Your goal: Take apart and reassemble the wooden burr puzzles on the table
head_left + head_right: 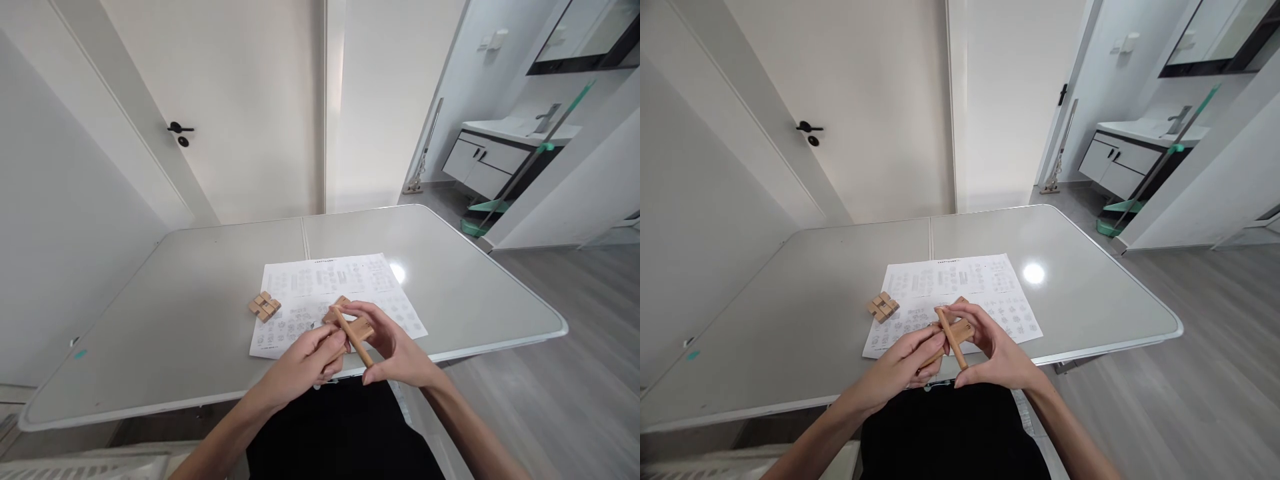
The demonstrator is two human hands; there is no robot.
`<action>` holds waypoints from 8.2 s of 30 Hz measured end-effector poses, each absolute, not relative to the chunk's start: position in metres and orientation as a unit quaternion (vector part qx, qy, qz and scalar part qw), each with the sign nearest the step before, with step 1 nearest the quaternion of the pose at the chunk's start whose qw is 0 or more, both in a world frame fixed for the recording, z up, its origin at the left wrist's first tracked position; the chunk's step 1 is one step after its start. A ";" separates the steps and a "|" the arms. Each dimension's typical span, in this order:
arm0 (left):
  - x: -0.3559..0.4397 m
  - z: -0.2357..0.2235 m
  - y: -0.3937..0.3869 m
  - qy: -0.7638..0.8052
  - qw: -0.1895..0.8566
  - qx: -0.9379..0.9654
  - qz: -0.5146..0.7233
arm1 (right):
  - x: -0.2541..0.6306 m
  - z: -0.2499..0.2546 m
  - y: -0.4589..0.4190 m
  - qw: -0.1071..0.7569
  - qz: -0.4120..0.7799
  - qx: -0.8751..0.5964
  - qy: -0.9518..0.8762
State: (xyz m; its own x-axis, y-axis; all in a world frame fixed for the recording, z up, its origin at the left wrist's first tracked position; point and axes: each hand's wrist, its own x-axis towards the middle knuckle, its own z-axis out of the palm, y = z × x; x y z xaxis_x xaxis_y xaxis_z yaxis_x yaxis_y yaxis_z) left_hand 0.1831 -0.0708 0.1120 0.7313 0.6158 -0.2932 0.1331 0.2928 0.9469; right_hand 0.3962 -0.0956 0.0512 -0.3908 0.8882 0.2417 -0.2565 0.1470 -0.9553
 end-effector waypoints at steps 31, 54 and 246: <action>0.146 0.051 -0.050 0.438 0.731 0.362 0.379 | 0.374 0.011 -0.066 0.531 0.434 -0.529 -0.500; 0.152 0.046 -0.047 0.435 0.720 0.403 0.362 | 0.384 0.055 -0.085 0.508 0.619 -0.405 -0.442; 0.161 0.064 -0.038 0.235 0.808 0.440 0.314 | 0.354 0.047 -0.087 0.559 0.424 -0.444 -0.558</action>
State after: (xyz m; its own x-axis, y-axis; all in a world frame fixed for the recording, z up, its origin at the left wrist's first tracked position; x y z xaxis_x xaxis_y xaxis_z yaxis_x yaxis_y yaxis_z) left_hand 0.1609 -0.0377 0.0645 0.6921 0.7143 -0.1035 -0.3006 0.4157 0.8584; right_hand 0.3536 -0.0866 0.0470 0.0188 0.9689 0.2468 0.0224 0.2464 -0.9689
